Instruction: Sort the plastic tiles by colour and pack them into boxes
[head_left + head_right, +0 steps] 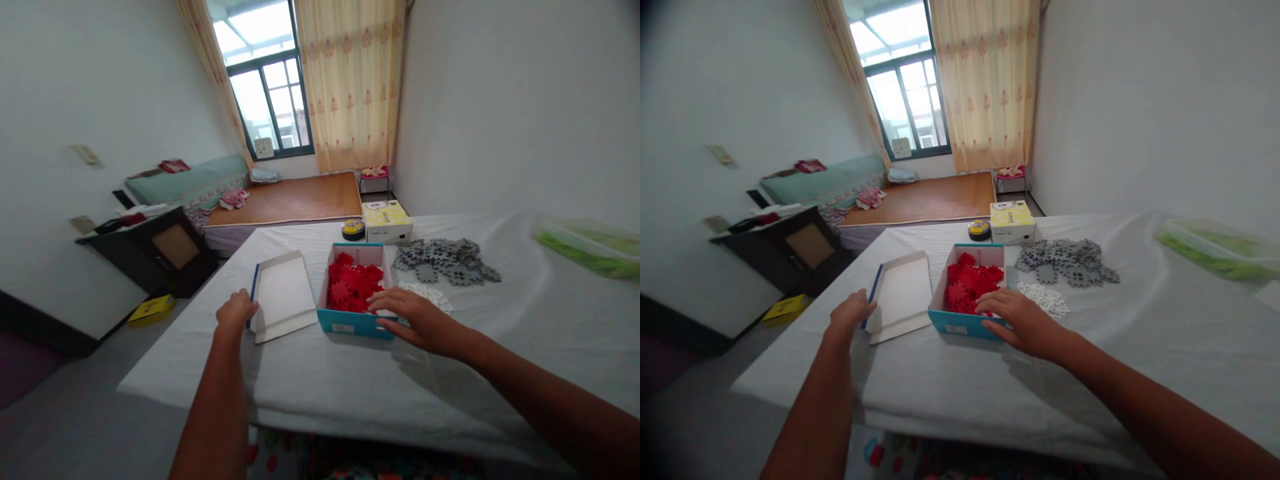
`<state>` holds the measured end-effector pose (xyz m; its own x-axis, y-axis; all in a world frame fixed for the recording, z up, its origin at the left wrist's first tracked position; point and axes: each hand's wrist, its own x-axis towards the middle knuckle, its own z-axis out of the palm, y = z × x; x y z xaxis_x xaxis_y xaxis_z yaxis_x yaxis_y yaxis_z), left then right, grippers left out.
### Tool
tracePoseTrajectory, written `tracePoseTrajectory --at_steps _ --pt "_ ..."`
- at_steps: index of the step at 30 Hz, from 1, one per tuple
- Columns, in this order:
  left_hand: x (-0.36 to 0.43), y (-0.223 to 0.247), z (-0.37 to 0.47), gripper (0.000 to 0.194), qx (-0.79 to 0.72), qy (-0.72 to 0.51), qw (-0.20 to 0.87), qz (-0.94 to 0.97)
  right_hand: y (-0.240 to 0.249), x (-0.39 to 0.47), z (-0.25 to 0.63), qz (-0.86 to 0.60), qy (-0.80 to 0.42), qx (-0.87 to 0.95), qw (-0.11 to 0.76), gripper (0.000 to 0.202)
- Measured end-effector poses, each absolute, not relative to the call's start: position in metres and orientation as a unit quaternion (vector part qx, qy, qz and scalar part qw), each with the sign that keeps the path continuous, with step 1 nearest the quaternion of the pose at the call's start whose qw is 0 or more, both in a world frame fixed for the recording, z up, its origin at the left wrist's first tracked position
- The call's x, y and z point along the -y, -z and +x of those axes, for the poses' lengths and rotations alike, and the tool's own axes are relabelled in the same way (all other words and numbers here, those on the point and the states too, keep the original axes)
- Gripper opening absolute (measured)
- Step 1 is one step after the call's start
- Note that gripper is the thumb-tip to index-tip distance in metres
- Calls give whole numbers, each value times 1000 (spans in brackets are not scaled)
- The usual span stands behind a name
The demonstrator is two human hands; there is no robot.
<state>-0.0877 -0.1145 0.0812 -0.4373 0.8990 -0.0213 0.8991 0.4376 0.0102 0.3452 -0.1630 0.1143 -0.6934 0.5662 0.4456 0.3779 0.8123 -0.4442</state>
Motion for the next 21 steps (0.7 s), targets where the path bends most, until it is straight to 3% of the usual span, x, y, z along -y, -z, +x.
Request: tracePoseTrajectory --at_steps 3,7,10,14,17,21 --pt "120 -83 -95 30 -837 6 28 547 -111 168 347 -257 -160 906 295 25" --pt "127 -129 -65 39 -808 -52 -63 584 -109 173 351 -261 -155 905 299 22" --pt "134 -176 -10 45 -781 -97 -133 603 -110 178 352 -265 -165 894 321 22" --pt "140 -205 87 38 -705 -107 -136 687 -109 181 338 -276 -176 875 355 25" --pt "138 -200 148 30 -625 -137 -128 758 -104 180 320 -321 -207 832 402 46" --pt "133 -188 187 31 -548 -185 -48 815 -94 172 301 -355 -342 750 442 86"
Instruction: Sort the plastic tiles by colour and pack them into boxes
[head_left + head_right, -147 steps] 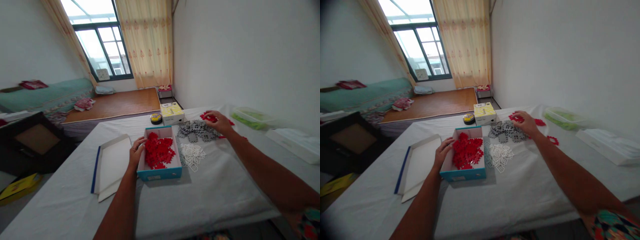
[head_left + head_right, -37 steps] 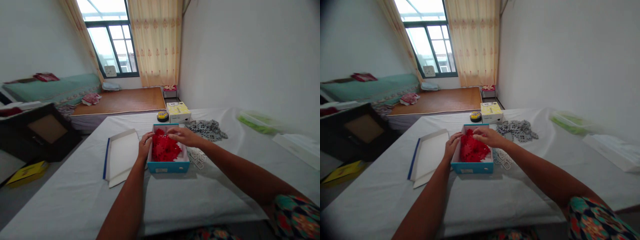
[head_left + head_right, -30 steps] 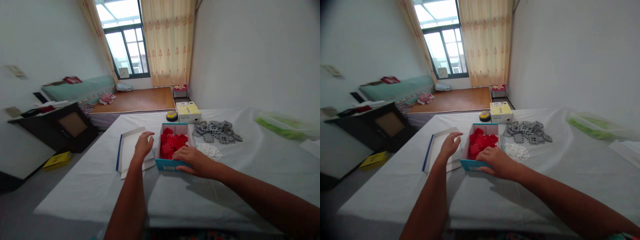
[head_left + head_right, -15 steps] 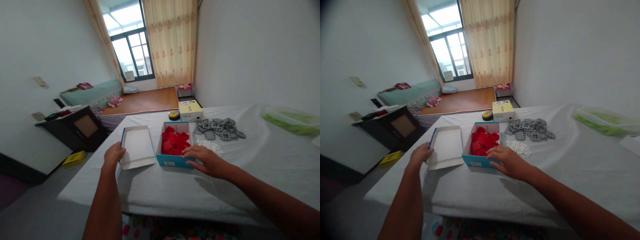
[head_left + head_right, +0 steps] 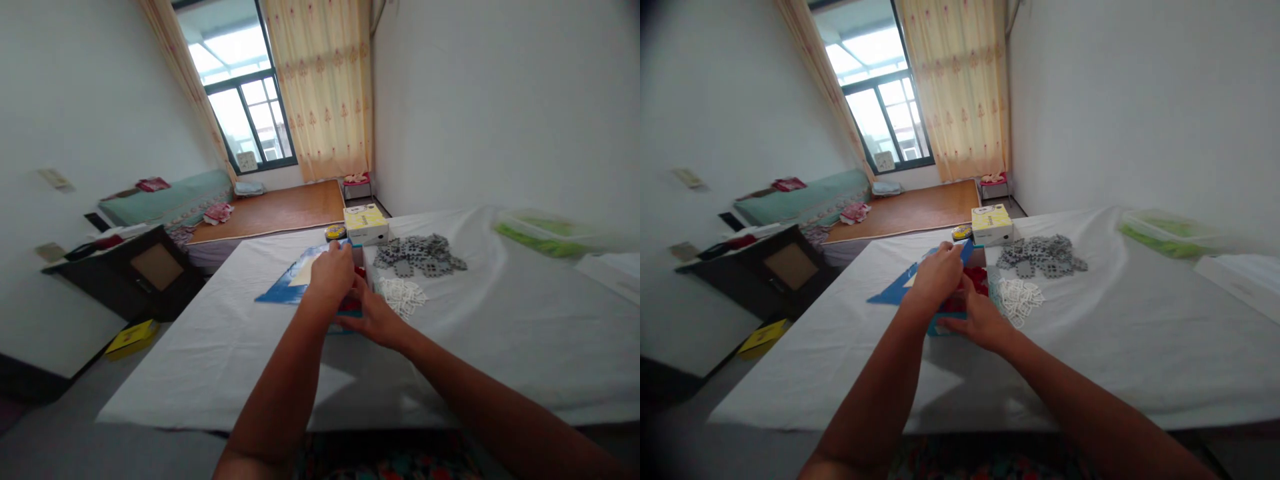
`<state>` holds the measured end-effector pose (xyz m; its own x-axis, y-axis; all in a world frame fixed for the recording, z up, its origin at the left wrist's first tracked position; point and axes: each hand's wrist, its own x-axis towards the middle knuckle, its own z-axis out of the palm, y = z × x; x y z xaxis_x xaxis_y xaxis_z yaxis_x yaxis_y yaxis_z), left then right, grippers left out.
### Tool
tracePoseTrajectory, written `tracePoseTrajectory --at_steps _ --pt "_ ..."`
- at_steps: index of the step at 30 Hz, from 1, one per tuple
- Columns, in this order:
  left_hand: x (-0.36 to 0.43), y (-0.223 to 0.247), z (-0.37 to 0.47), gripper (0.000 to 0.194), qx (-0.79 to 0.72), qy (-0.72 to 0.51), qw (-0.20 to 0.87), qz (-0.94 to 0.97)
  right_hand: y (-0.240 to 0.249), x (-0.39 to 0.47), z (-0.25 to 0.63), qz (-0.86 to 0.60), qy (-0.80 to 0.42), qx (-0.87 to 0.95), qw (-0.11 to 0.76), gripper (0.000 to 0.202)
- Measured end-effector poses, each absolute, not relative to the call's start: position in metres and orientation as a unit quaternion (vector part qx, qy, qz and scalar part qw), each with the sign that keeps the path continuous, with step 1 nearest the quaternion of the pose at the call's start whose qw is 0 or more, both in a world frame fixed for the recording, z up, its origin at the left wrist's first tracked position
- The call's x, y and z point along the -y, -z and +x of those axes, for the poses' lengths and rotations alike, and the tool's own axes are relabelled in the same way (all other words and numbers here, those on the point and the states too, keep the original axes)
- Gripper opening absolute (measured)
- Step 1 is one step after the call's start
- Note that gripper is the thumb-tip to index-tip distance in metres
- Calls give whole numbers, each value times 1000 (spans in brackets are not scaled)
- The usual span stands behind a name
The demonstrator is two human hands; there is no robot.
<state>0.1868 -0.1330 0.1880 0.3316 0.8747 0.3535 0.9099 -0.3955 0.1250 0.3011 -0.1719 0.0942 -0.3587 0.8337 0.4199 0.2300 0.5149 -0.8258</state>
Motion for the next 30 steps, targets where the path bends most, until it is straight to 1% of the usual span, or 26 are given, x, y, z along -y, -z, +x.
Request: tracePoseTrajectory --at_steps 1,3,6,8,11,13,17,20,24,27,30 --pt "132 -186 188 33 530 189 25 -826 -93 170 299 -358 -373 730 447 89" --pt "132 -184 184 37 502 194 0 -843 -92 166 299 -352 -426 694 462 88" --pt "135 -184 171 44 496 215 2 -841 -100 163 303 -312 -526 641 463 76" --pt "137 -185 164 47 493 223 -7 -841 -107 163 306 -325 -582 590 456 71" --pt "142 -189 160 47 456 245 -52 -854 -114 165 311 -358 -629 511 464 77" --pt "145 -193 158 44 414 284 -102 -858 -115 166 314 -361 -644 475 479 80" --pt "144 -195 135 38 373 367 -218 -824 -112 169 333 -393 -634 455 486 78" --pt "132 -179 101 36 421 399 -222 -783 -104 176 352 -421 -613 482 464 77" --pt "113 -132 63 46 521 384 -206 -734 -89 183 368 -470 -556 559 397 72" --pt "109 -101 53 56 562 348 -273 -699 -79 181 367 -496 -521 591 366 70" --pt "113 -92 56 58 567 327 -305 -692 -75 173 361 -511 -482 606 374 66"
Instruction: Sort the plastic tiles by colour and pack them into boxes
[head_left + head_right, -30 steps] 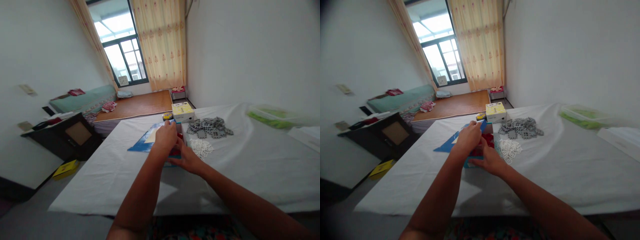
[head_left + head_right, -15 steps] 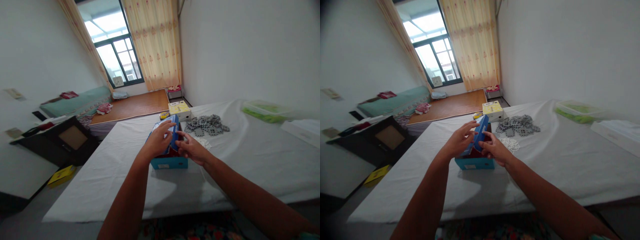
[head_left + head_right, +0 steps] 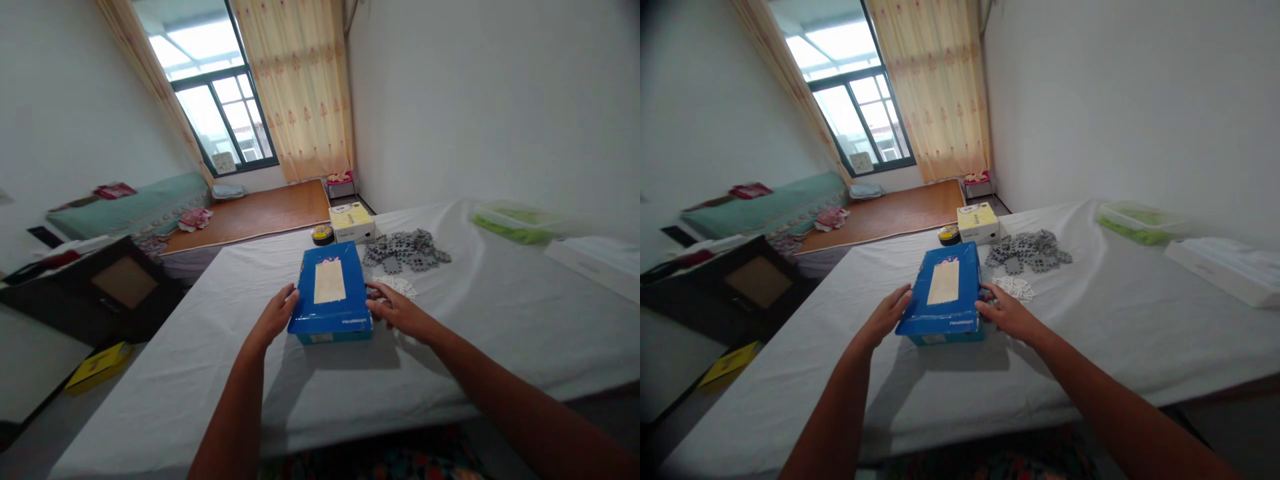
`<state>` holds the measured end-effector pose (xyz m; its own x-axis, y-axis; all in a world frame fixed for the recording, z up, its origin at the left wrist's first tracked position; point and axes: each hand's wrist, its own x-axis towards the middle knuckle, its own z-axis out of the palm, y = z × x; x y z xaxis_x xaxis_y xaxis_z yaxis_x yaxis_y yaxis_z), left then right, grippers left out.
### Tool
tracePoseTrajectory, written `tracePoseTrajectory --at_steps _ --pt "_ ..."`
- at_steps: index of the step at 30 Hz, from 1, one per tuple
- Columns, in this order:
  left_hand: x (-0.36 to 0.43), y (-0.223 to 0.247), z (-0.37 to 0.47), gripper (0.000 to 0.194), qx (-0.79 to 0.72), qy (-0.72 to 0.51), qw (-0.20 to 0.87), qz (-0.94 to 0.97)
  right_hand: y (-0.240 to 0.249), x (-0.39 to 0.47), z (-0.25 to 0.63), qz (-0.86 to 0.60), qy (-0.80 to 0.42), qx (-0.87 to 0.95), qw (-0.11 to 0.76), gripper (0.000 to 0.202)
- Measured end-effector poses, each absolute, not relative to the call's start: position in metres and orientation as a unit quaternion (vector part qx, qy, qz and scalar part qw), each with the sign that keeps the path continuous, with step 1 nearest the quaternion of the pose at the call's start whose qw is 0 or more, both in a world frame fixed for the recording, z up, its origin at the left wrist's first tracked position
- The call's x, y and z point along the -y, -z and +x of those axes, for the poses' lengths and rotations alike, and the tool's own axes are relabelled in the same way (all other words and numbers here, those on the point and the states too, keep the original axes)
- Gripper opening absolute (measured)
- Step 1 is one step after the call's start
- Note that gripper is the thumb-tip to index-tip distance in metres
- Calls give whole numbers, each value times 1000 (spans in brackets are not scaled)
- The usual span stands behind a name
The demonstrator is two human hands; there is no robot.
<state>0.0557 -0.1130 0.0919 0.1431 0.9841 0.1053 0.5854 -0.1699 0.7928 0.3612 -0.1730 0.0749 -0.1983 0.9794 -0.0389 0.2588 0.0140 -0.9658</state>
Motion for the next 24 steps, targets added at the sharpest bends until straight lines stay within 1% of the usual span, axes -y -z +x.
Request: tracePoseTrajectory --at_steps 3,7,9,12,15,19,21,24 --pt "117 -98 60 56 -552 -317 312 705 -76 167 356 -518 -452 619 380 65" --pt "118 -106 61 56 -547 -294 350 701 -74 167 349 -499 -520 587 369 78" --pt "119 -106 59 57 -545 -304 377 684 -69 167 345 -468 -538 583 388 85" --pt "120 -103 54 56 -553 -329 398 654 -61 168 338 -437 -521 598 424 90" --pt "125 -102 50 55 -567 -350 398 630 -62 172 334 -429 -530 587 436 92" --pt "136 -111 61 58 -562 -376 397 621 -86 181 334 -429 -580 530 445 86" --pt "142 -118 78 60 -555 -397 389 619 -100 182 341 -414 -579 511 482 86" --pt "145 -128 115 63 -527 -426 389 624 -114 176 363 -384 -549 479 567 86"
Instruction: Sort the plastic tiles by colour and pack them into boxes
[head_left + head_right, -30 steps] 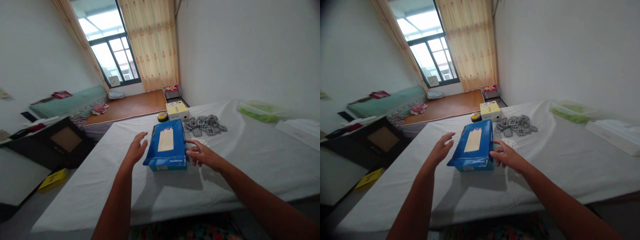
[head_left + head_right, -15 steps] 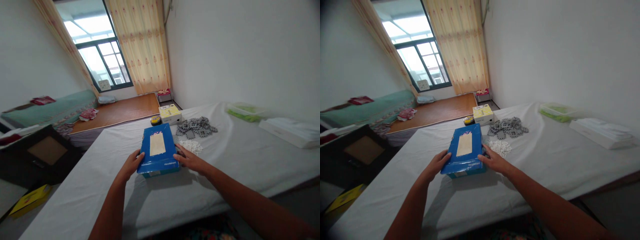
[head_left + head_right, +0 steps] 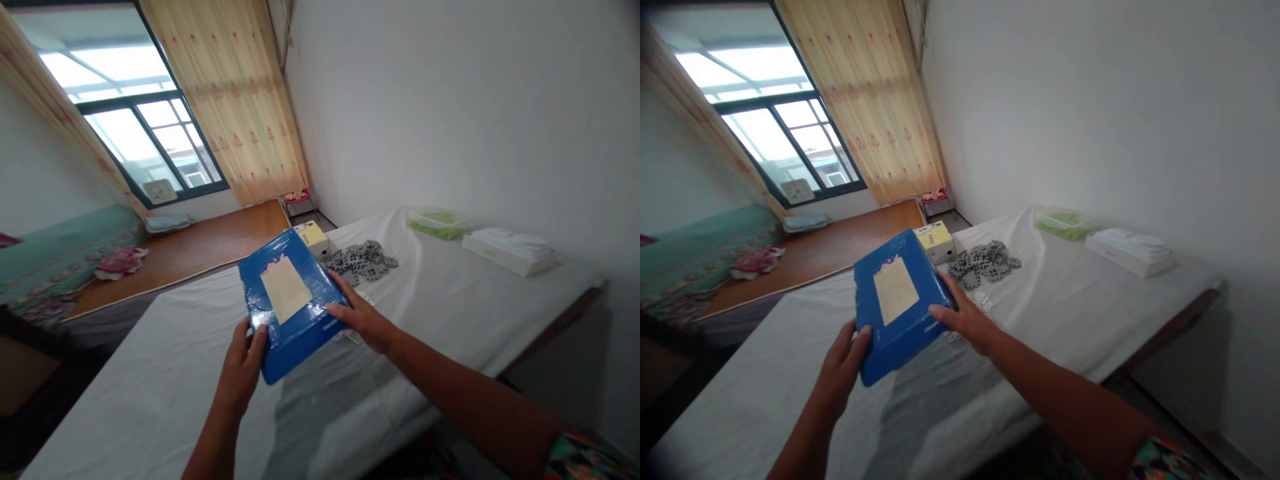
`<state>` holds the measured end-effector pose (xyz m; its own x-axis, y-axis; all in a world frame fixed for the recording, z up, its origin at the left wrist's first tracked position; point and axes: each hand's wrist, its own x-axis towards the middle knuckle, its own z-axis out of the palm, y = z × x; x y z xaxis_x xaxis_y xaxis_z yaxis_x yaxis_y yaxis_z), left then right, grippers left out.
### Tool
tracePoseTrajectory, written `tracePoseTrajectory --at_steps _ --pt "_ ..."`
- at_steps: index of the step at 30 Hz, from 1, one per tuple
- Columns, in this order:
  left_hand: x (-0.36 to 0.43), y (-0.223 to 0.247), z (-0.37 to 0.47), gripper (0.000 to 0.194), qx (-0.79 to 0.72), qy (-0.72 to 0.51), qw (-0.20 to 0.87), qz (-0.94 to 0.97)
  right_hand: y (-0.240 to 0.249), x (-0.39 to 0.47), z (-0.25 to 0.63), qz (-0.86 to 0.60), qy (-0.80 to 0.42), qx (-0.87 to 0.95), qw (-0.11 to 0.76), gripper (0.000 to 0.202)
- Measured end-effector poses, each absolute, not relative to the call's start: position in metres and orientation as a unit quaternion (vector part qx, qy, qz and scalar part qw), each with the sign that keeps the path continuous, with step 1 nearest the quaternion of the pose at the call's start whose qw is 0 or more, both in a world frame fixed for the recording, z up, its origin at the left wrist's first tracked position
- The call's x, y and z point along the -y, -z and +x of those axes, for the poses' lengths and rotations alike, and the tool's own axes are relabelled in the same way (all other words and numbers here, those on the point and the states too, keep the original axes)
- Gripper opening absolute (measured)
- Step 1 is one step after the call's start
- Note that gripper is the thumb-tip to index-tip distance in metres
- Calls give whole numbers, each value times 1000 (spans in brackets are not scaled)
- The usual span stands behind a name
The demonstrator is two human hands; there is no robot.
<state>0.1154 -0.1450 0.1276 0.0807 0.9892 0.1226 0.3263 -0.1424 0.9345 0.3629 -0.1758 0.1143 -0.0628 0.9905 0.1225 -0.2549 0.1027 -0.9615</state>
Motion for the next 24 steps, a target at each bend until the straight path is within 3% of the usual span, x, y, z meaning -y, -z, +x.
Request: tracePoseTrajectory --at_steps 6,13,17,24 --pt "135 -129 177 62 -400 -392 492 666 -119 150 450 -404 -513 354 670 62" --pt "118 -108 162 52 -413 -328 417 740 -125 89 607 -503 -336 271 749 52" --pt "109 -93 144 53 -454 -324 401 727 -109 44 676 -562 -279 241 740 51" --pt "94 -82 133 50 -478 -326 386 719 -66 14 716 -625 -353 193 669 32"
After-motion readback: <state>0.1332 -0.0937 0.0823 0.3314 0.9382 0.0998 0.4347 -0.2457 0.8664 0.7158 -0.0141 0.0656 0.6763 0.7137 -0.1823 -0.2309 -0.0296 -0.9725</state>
